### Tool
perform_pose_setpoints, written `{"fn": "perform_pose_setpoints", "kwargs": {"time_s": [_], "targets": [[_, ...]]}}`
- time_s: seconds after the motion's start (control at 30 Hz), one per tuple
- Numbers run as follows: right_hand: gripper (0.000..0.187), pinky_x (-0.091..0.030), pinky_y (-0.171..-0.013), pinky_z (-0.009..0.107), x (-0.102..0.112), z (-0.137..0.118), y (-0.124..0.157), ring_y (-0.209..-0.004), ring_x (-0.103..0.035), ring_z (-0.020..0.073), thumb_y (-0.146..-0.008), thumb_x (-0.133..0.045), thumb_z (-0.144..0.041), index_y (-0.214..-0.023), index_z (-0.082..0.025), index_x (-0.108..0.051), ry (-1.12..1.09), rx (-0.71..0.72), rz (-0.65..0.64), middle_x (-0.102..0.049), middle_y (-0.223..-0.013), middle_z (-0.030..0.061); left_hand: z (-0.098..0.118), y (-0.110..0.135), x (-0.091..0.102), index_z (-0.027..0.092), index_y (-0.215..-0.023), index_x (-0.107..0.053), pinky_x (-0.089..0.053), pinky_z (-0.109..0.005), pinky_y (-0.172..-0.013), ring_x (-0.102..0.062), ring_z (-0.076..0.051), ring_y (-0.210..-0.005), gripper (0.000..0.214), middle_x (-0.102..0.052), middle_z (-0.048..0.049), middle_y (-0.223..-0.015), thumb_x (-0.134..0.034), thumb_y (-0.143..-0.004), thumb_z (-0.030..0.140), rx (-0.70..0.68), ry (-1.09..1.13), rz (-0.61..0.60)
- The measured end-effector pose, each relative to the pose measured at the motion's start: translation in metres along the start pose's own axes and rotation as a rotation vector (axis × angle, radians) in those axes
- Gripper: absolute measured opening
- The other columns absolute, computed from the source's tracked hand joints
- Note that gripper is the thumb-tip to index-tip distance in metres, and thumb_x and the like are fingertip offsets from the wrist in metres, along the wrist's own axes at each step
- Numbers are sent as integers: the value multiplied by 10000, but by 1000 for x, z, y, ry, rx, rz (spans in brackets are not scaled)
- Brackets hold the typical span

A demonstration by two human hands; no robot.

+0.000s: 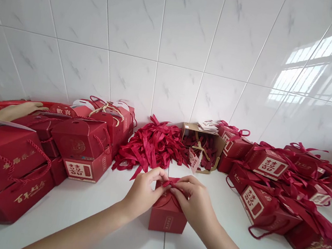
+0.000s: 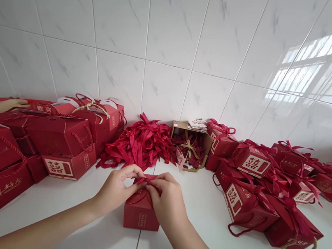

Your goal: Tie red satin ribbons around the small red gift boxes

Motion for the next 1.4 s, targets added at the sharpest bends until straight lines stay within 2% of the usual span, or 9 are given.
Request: {"fn": "perform_pose_setpoints", "kwargs": {"time_s": [0.17, 0.3, 0.53, 0.7, 0.8, 0.97, 1.07, 1.23, 1.4], "targets": [[151, -396, -936, 413, 0, 13, -1, -1084, -513, 262, -805, -594, -270, -758, -219, -728, -3, -85, 39, -559, -1155, 91, 3, 3, 1, 210, -833, -529, -471, -208, -692, -638, -128, -805, 91, -649, 30, -787, -542, -790, 131, -27, -28, 2], [255, -325, -1018, 414, -8, 22, -1, -1284, -364, 279, -810, -584, -414, -740, -204, -710, -237, -241, -103, -429, -1359, 75, 4, 4, 0, 207, -844, -514, -479, -224, -731, -641, -133, -838, 99, -647, 19, -811, -524, -798, 120, -40, -7, 13], [337, -290, -1040, 349, -19, 25, 0, -1361, -226, 240, -826, -557, -483, -708, -194, -684, -546, -253, -156, -486, -1314, 70, -6, -2, -1, 200, -886, -486, -501, -269, -769, -636, -147, -840, 127, -630, -12, -847, -581, -804, 221, 47, 184, 106], [314, -329, -1010, 325, -21, 28, 0, -1326, -286, 231, -810, -583, -488, -764, -206, -711, -636, -289, -124, -466, -1321, 71, -2, -3, -4, 183, -832, -630, -480, -286, -832, -613, -166, -904, 96, -650, -49, -917, -601, -801, 269, -56, 106, -18], [363, -343, -993, 315, -18, 27, 1, -1284, -344, 240, -811, -563, -515, -717, -189, -692, -583, -297, -119, -482, -1298, 70, -6, -5, -4, 177, -825, -692, -478, -296, -850, -627, -184, -921, 105, -690, -65, -930, -637, -769, 247, -4, 119, -47], [392, -440, -803, 331, -4, 27, -3, -897, -581, 206, -875, -423, -508, -804, -172, -610, -356, -240, -146, -639, -913, 64, -8, -11, 0, 177, -781, -734, -472, -293, -866, -643, -196, -919, 105, -724, -61, -904, -659, -745, 242, 80, 158, -190], [230, -457, -670, 295, 6, 29, -4, -754, -599, 172, -839, -510, -393, -949, -195, -544, -177, -200, -170, -658, -860, 34, 0, -11, 8, 194, -788, -738, -475, -264, -827, -648, -175, -854, 108, -724, -34, -875, -662, -738, 251, 86, 85, -284], [148, -419, -585, 266, 16, 20, 1, -629, -573, 146, -812, -528, -278, -942, -206, -536, 63, -137, -234, -645, -693, -7, 14, -11, 17, 232, -800, -744, -480, -261, -769, -635, -172, -782, 118, -720, -8, -821, -655, -734, 271, 84, -72, -358], [191, -370, -489, 213, 22, -7, 12, -537, -516, 113, -784, -590, -290, -938, -212, -507, 13, -157, -424, -592, -595, -45, 17, -12, 16, 233, -804, -743, -497, -257, -715, -650, -180, -763, 120, -725, -6, -800, -648, -743, 272, 58, -53, -412]]}}
Point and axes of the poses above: each hand's wrist, its own y-axis away from the middle knuckle, its own x-axis out of the back of the hand, z = x × y, the point moved 6 cm from there along -y, towards the middle knuckle
